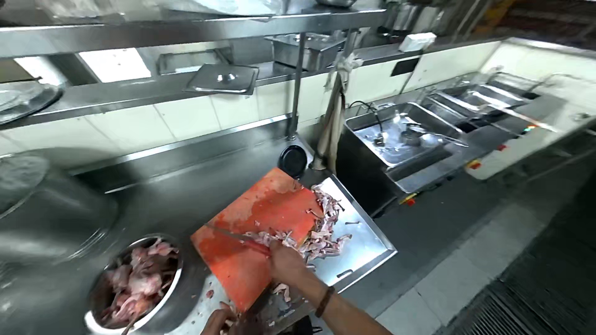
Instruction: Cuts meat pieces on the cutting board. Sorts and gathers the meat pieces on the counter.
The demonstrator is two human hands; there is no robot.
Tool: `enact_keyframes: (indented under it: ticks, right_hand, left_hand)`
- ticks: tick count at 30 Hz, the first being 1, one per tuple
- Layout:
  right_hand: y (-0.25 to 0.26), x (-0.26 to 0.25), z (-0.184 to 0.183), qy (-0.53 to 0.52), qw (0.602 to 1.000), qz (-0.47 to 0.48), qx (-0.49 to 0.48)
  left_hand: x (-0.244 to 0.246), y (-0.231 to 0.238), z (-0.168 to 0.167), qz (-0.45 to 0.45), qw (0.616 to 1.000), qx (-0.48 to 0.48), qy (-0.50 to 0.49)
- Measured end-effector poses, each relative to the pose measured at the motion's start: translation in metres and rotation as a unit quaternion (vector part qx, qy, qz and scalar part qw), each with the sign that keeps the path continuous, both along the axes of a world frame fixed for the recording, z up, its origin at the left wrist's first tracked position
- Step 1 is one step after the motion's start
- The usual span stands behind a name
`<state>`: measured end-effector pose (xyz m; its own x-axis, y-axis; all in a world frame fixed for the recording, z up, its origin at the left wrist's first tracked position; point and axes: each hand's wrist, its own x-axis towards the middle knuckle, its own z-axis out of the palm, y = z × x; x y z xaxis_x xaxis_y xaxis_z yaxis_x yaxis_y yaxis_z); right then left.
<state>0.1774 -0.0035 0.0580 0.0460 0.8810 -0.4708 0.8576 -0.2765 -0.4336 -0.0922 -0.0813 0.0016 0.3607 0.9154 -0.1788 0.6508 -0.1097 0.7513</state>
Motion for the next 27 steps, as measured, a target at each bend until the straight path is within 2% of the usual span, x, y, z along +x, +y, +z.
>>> enact_keyframes:
  ticks: [3, 5, 8, 10, 14, 17, 19, 23, 27]
  right_hand:
    - [-0.006, 0.041, 0.004, 0.097, 0.994, -0.018, 0.042]
    - [-0.021, 0.070, -0.002, 0.167, 0.978, -0.055, 0.109]
    - [-0.035, 0.116, -0.010, 0.218, 0.960, -0.097, 0.146]
    - [-0.026, 0.145, -0.013, 0.185, 0.973, -0.078, 0.115]
    - [0.022, 0.187, -0.009, 0.060, 0.993, -0.049, 0.093]
    - [0.079, 0.216, -0.013, 0.010, 0.994, -0.028, 0.109]
    - [0.113, 0.227, -0.023, 0.016, 0.994, -0.025, 0.109]
    - [0.156, 0.220, -0.045, 0.019, 0.997, -0.014, 0.079]
    - [0.168, 0.188, -0.038, -0.044, 0.997, -0.030, 0.059]
  left_hand:
    - [0.022, 0.002, -0.001, 0.062, 0.996, 0.049, 0.032]
    - [0.039, 0.004, 0.001, 0.137, 0.985, 0.075, 0.074]
    - [0.066, 0.009, 0.005, 0.210, 0.963, 0.042, 0.162]
    - [0.085, 0.012, 0.001, 0.190, 0.952, 0.047, 0.236]
    - [0.110, 0.025, -0.022, 0.129, 0.942, 0.106, 0.290]
    - [0.120, 0.034, -0.020, 0.117, 0.934, 0.070, 0.330]
    - [0.125, 0.037, -0.013, 0.108, 0.929, 0.025, 0.354]
    - [0.120, 0.048, -0.009, 0.106, 0.920, -0.006, 0.376]
    - [0.082, 0.082, -0.005, 0.077, 0.934, -0.014, 0.348]
